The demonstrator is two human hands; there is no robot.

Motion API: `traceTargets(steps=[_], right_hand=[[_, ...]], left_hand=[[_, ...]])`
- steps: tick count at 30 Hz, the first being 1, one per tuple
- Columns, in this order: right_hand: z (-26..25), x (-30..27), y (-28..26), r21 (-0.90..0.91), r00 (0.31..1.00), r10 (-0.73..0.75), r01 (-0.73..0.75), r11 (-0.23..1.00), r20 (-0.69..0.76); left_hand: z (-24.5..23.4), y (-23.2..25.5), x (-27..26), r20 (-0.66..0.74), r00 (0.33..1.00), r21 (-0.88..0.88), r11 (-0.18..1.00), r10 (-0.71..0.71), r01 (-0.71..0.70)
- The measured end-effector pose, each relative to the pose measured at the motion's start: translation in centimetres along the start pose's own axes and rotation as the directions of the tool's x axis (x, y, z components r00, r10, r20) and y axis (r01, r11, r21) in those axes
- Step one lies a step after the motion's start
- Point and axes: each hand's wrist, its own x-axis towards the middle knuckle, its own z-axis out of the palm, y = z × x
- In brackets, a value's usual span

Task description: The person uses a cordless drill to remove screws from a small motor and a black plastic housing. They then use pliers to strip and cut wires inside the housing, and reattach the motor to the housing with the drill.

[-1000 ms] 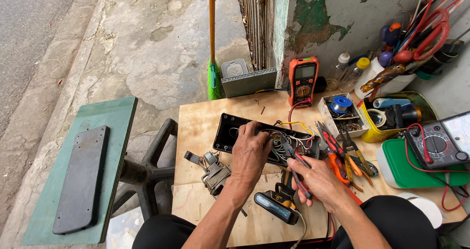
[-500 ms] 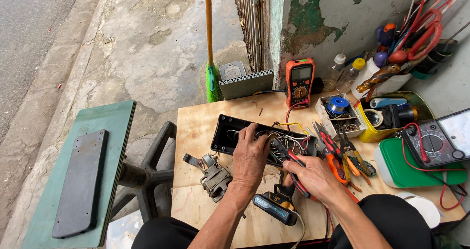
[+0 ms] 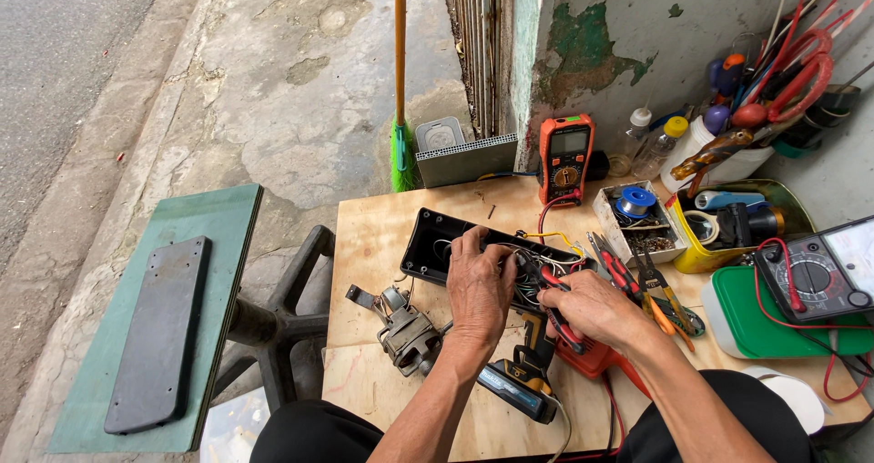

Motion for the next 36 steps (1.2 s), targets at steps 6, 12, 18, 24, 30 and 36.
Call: traceTargets(steps=[6,12,18,24,30,36], right_hand=[[0.0,-0.3,-0.3,-0.028,1.000,0.000,-0.001,1.000,-0.022],[0.5,1.0,1.3,0.023,0.999,-0.002,0.003,1.000,-0.034],[0.1,0.4,0.1,0.020,1.000,-0.001,0.001,1.000,-0.021],[0.3,0.9,0.7,0.005,1.000,-0.011,0.011,1.000,-0.024],[0.8,1.8,1.5,0.258,0.999,0.043,-0.044,0.965,0.009],[0.9,1.4,1.2,0.332,0.999,0.041,-0.050,0.942,0.033]], left_hand=[[-0.9,0.6,0.3,0.037,0.999,-0.062,0.997,-0.037,0.039],[-1.4,0.7,0.4,0.058,0.998,-0.051,0.998,-0.022,0.024],[-1.8,0.9,0.5,0.073,0.997,-0.074,0.997,-0.024,0.029],[-1.8,0.8,0.5,0.067,0.998,-0.060,0.998,-0.016,0.020],[-2.0,1.0,0.5,0.072,0.997,-0.065,0.998,-0.017,0.022],[-2.1,0.9,0.5,0.074,0.997,-0.072,0.997,-0.019,0.024]])
